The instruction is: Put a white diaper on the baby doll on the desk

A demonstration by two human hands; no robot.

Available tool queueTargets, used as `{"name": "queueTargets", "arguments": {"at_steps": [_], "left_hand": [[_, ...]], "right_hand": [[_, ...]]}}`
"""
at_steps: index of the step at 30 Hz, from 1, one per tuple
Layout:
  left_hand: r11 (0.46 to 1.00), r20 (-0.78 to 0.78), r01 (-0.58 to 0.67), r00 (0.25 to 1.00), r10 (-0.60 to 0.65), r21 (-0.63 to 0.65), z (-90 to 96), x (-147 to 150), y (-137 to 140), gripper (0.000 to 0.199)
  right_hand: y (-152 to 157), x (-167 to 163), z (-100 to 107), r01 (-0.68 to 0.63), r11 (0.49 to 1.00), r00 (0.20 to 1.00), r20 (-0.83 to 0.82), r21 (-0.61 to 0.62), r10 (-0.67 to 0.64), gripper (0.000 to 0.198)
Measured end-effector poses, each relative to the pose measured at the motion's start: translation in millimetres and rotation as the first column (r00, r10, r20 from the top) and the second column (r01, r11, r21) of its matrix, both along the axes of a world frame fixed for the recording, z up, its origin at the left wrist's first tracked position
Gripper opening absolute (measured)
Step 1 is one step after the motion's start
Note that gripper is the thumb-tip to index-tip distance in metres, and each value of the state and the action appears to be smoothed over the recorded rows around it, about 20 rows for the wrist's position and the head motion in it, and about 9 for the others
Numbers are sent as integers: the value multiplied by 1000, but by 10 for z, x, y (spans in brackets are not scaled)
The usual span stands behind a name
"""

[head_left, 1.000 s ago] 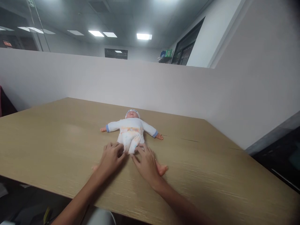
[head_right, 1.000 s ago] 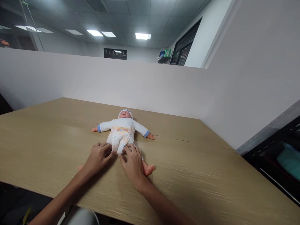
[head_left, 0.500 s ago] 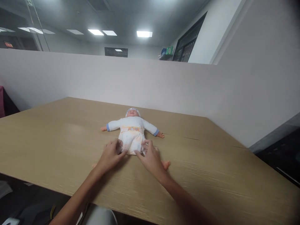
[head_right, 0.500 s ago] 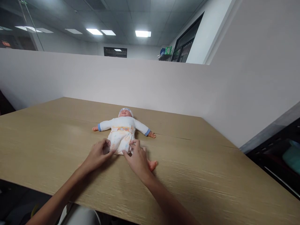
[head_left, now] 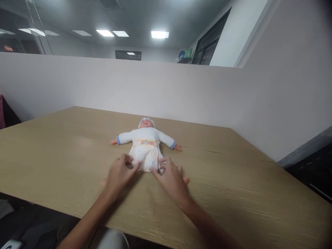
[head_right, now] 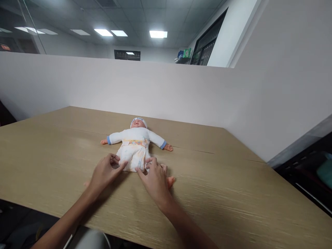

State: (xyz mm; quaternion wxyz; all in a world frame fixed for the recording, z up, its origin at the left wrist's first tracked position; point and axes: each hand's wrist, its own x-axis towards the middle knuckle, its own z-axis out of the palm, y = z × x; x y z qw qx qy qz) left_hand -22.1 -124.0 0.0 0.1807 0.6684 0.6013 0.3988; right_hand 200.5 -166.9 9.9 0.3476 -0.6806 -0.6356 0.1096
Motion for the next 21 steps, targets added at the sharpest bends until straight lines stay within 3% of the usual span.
{"name": "queueTargets", "arguments": {"at_steps": [5,10,16,21], "left_hand": [[1000,-90,17,996,-17,0,-19,-56,2,37],[992,-127,121,984,-123,-19,-14,-114,31,43],[964,-181,263,947,-264,-32,29,-190,63,47],[949,-128,312,940,-316,-47,87,-259,71,46]], "right_hand": [[-36,23,44,-78,997,997,6,-1,78,22],[-41,28,62,-77,997,990,116,-16,79,13],[-2,26,-2,-100,995,991,84,-31,102,18],[59,-17,-26,-142,989,987,75,-35,144,25]]}}
